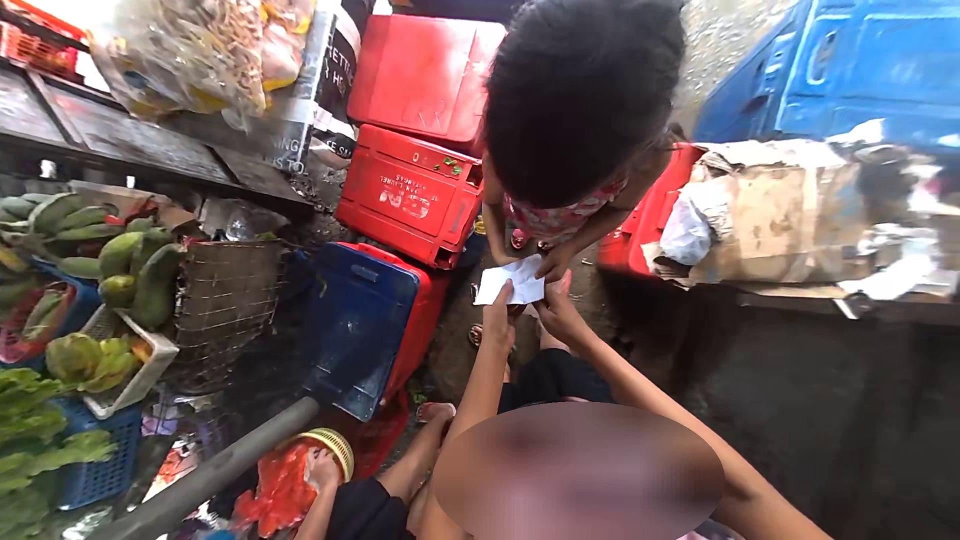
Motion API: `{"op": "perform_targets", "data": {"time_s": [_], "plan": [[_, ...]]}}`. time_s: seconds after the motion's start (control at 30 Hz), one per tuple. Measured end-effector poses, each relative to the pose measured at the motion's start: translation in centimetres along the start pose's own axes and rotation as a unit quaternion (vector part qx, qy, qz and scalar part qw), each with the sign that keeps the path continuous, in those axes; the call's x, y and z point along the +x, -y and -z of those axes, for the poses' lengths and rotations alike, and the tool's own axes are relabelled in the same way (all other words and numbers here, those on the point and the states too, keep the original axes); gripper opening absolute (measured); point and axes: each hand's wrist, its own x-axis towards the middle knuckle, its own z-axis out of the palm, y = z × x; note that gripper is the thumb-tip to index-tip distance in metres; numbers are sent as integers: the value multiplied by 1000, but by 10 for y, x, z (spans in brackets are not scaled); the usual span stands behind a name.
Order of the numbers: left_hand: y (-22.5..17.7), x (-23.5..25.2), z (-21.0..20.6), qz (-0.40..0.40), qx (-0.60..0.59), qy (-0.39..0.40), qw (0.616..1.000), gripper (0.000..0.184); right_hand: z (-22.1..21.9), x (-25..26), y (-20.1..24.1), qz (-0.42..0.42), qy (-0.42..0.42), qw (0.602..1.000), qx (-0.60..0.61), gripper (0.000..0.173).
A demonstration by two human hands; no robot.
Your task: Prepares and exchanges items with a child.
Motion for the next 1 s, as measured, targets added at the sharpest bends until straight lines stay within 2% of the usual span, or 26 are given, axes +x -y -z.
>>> {"op": "perform_targets", "data": {"time_s": [0.23, 0.37, 0.47, 0.53, 0.6, 0.67, 0.77, 0.8, 0.9, 1.0], "plan": [[-5, -1, -4, -10, -11, -12, 1000, 36, 4, 3, 5, -32, 0, 999, 11, 36], [-2, -6, 4, -10, 1, 32, 999, 40, 5, 7, 9, -37, 5, 999, 31, 32], [11, -20, 13, -26, 112, 116, 987, 26, 6, 10, 16, -52, 12, 997, 52, 27], [12, -18, 11, -42, 236, 150, 959, 30, 9, 9, 27, -46, 11, 998, 32, 25], [9, -4, 13, -75, 385, 132, 910, 36, 18, 7, 40, -15, -9, 1000, -16, 24], [6, 2, 19, -140, 433, 111, 884, 29, 26, 5, 46, -3, -28, 999, -39, 23], [-5, 2, 32, -239, 350, 94, 901, 15, 31, 2, 39, -18, -32, 999, 20, 24], [-8, 1, 36, -237, 300, 98, 919, 15, 30, 2, 35, -25, -39, 997, 57, 24], [-10, -3, 38, -164, 127, 127, 970, 14, 26, 6, 24, -34, -72, 985, 151, 22], [-19, -12, 30, -151, 144, 186, 960, 17, 24, 5, 25, -35, -85, 965, 245, 19]]}}
